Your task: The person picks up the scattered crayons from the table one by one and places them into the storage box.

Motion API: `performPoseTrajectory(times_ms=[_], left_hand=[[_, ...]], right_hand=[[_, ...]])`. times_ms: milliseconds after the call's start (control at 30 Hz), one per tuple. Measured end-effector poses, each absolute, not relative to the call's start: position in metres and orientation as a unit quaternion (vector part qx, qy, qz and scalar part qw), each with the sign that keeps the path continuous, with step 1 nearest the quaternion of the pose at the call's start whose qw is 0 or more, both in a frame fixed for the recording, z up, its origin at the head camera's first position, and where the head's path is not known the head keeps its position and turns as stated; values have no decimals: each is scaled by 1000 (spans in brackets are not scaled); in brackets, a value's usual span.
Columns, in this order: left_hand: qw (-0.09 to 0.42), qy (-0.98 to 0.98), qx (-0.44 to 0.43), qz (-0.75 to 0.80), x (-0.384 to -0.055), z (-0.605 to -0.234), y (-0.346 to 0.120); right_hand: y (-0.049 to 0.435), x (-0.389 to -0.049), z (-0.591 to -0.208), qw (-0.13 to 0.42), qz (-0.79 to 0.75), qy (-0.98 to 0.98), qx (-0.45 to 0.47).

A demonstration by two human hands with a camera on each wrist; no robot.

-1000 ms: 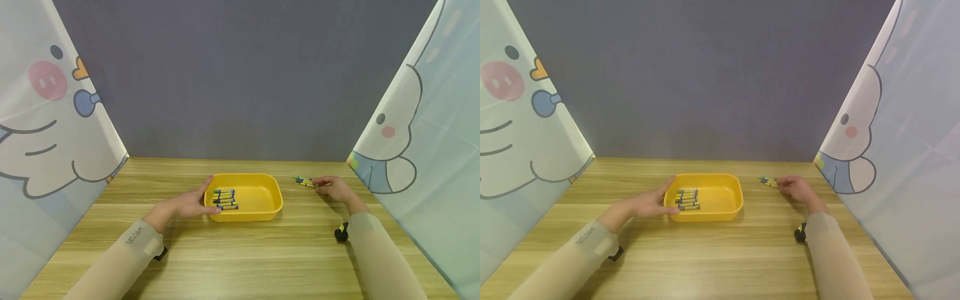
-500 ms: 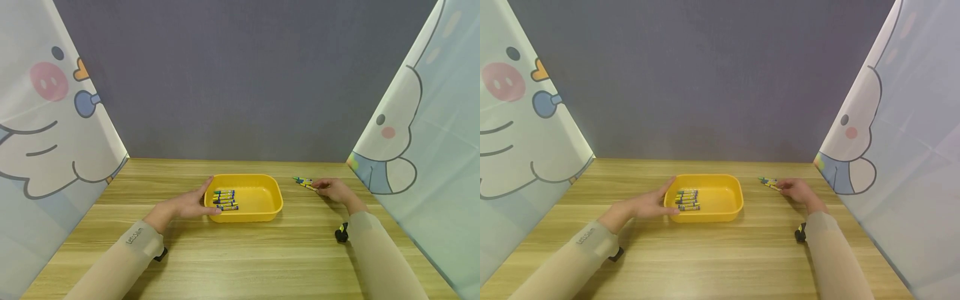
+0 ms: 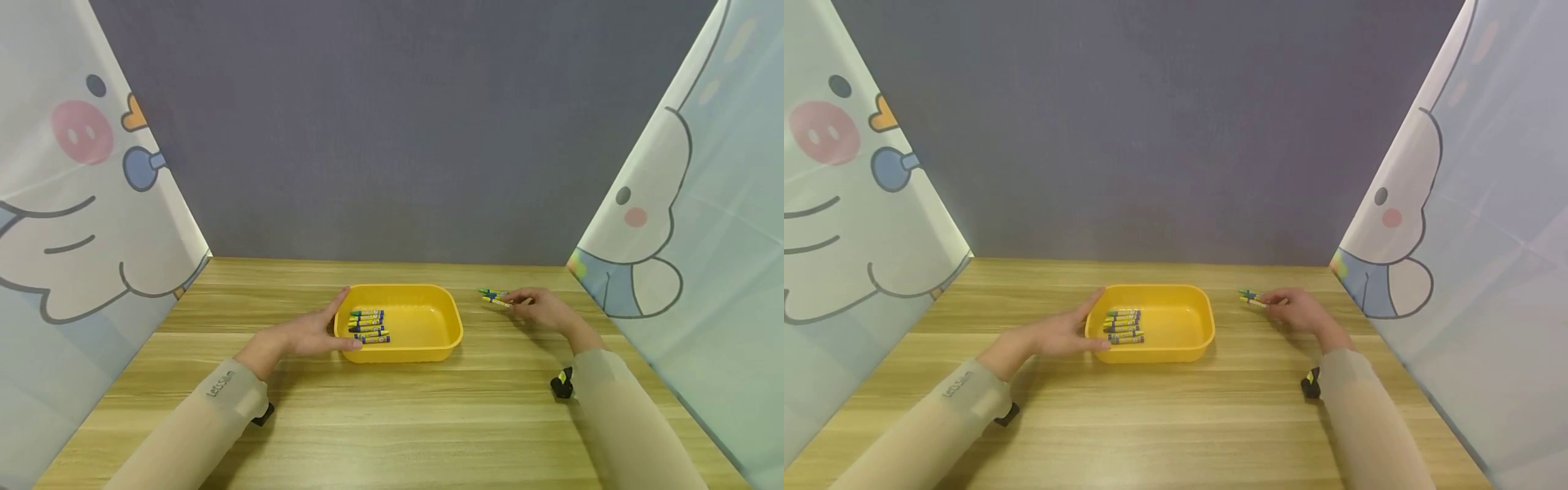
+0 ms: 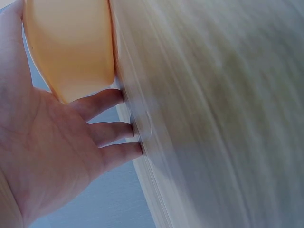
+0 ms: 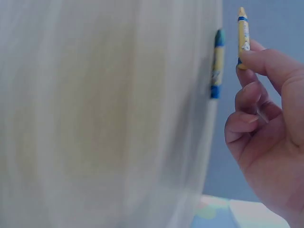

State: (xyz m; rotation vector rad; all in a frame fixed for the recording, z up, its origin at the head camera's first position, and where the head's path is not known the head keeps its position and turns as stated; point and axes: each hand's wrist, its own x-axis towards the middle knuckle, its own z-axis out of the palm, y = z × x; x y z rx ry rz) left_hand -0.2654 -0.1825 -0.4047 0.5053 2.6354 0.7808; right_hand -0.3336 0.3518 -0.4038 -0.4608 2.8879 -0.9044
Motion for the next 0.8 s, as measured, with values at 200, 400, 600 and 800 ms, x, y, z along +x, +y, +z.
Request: performPoseTrajectory(times_ms=[200, 400, 600, 800], left_hand=[[173, 928, 182, 274, -267, -405, -183], [175, 928, 179, 274, -267, -405, -183], [174, 929, 181, 273, -267, -404, -183], [175, 927, 181, 277, -267, -405, -183]], right_hand=[[322, -331, -385, 37, -317, 933, -166], [288, -330, -370, 33, -325, 928, -178], [249, -329, -361, 33, -358, 909, -213], [214, -332, -364, 51, -378, 892, -242]])
